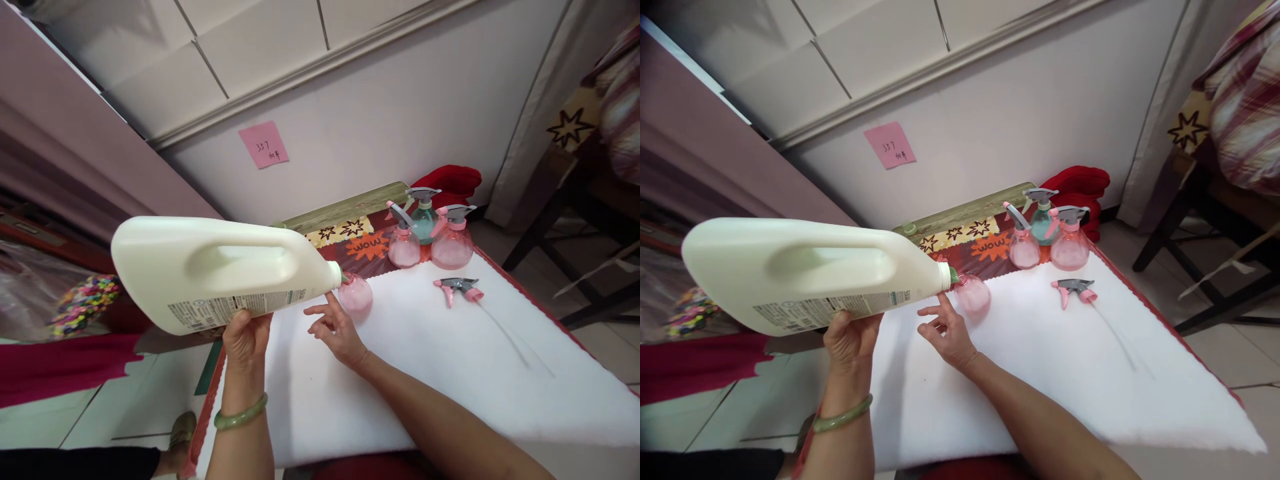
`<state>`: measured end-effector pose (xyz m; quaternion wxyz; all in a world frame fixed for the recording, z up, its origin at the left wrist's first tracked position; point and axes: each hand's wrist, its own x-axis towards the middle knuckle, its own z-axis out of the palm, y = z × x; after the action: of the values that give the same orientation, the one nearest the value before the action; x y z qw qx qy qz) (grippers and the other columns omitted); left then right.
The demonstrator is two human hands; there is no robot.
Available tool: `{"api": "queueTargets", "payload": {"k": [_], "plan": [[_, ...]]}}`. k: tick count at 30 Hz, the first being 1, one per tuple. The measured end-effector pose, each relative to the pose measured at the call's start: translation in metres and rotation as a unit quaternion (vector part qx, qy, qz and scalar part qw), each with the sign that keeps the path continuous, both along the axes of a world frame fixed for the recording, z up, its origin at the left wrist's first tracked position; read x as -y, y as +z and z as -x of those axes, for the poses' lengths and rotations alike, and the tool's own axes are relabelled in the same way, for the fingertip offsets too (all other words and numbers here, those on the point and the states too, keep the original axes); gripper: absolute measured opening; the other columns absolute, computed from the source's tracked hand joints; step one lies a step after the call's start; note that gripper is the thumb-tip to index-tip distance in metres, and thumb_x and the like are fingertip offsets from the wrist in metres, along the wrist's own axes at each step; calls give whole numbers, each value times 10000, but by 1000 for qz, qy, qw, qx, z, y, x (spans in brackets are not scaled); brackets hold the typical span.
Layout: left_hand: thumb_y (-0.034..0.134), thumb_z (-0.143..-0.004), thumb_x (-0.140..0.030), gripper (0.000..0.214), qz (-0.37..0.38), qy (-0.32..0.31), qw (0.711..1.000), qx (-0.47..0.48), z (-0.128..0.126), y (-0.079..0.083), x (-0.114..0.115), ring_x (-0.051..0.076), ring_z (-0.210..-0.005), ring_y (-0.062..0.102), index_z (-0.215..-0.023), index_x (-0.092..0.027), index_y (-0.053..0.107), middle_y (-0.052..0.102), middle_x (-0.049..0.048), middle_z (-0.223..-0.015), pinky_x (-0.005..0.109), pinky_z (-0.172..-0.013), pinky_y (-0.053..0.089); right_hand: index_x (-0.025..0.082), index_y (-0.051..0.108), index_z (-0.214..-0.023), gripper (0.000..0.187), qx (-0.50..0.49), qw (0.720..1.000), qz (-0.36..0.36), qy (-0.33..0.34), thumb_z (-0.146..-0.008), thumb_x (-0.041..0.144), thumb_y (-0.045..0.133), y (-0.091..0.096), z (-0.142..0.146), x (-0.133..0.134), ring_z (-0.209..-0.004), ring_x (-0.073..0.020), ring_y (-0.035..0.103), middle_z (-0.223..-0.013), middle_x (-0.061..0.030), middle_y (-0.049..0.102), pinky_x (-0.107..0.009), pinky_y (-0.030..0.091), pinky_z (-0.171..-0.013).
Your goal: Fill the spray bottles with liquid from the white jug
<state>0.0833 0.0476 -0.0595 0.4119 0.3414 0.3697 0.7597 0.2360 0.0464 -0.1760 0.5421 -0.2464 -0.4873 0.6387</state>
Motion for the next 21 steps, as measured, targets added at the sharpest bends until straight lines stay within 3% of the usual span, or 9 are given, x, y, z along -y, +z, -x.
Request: {"api": "queueTargets", "payload": {"k": [9, 21], "plan": [[946, -466, -276, 765, -8, 4, 1000, 10, 0, 2, -1, 328, -1295, 587, -1177, -392, 688, 729, -26, -1262, 478, -1053, 511, 296, 237, -1594, 864, 1, 1000, -4, 4, -858, 381, 681, 0, -1, 0, -788, -180, 692, -1197, -107, 703, -386, 575, -727], [936, -460, -280, 739, 3, 5, 1000, -1, 1, 5, -3, 294, -1223, 641, -1155, -388, 708, 745, -24, -1226, 354, -875, 599, 290, 252, -1586, 871, 1, 1000, 3, 11, -841, 420, 683, 2, -2, -1, -772, -172, 676, -1202, -108, 695, -397, 564, -747]]}}
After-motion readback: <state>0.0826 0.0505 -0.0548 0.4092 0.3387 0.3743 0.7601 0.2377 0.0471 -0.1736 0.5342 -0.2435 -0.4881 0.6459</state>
